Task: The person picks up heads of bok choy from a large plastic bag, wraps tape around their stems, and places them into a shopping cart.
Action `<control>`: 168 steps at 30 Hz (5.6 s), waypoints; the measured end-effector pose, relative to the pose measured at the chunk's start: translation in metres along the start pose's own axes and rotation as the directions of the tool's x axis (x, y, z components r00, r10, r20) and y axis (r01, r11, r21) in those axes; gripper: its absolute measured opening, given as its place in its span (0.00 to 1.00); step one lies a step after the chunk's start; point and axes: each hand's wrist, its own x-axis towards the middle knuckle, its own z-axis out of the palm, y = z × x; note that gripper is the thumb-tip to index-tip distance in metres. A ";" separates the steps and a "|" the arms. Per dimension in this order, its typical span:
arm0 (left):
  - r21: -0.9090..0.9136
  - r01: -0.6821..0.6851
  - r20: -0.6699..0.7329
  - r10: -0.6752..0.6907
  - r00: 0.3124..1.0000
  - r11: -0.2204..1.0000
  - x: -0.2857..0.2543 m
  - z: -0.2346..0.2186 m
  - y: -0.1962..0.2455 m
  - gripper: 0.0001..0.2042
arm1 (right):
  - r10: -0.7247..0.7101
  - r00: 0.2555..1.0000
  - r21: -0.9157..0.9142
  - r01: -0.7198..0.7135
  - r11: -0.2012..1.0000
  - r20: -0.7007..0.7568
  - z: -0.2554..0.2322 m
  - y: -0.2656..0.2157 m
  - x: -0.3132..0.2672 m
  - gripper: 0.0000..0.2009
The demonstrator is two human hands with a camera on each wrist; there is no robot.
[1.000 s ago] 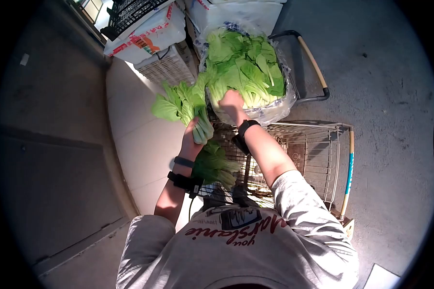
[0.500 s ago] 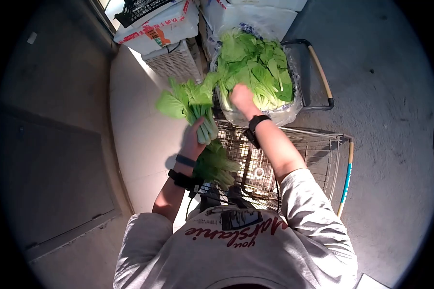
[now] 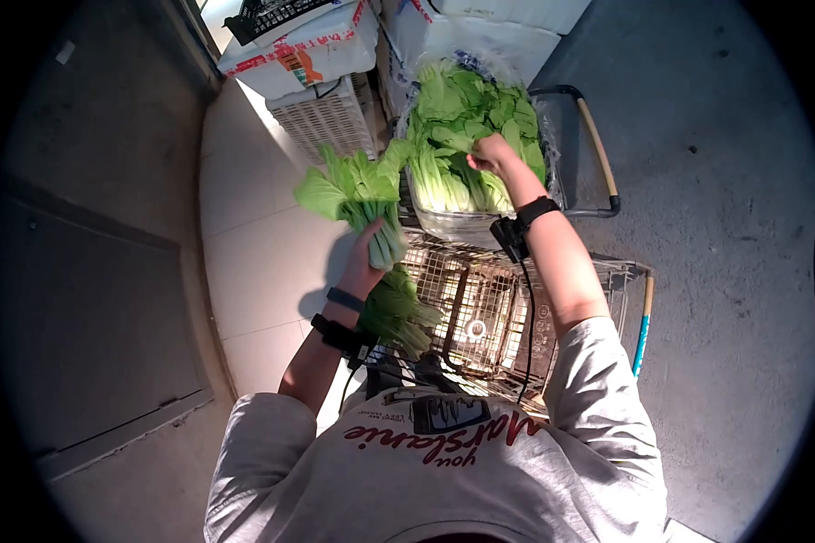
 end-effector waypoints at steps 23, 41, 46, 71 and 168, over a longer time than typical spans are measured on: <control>-0.015 0.120 0.136 -0.117 0.984 0.993 0.012 0.062 -0.068 0.14 | -0.778 0.622 -0.776 0.450 0.442 -0.083 0.056 0.101 -0.200 0.18; 0.777 -0.471 0.386 0.275 0.880 0.417 0.005 -0.010 -0.121 0.15 | -0.301 0.811 0.382 0.105 0.918 0.501 0.016 0.127 -0.216 0.32; 0.769 -0.518 0.572 -0.042 0.819 0.375 0.002 -0.032 -0.130 0.23 | -0.232 0.933 0.540 0.049 0.840 0.276 0.022 0.146 -0.258 0.24; 0.405 -0.909 0.767 -0.504 0.396 -0.097 -0.150 0.013 -0.128 0.34 | 0.483 0.479 -0.184 -0.544 0.819 0.733 -0.041 0.198 -0.341 0.34; 0.639 0.214 0.196 -0.425 0.884 0.739 -0.114 0.006 -0.104 0.24 | -0.304 0.936 -0.108 0.289 0.951 -0.179 0.060 0.230 -0.271 0.33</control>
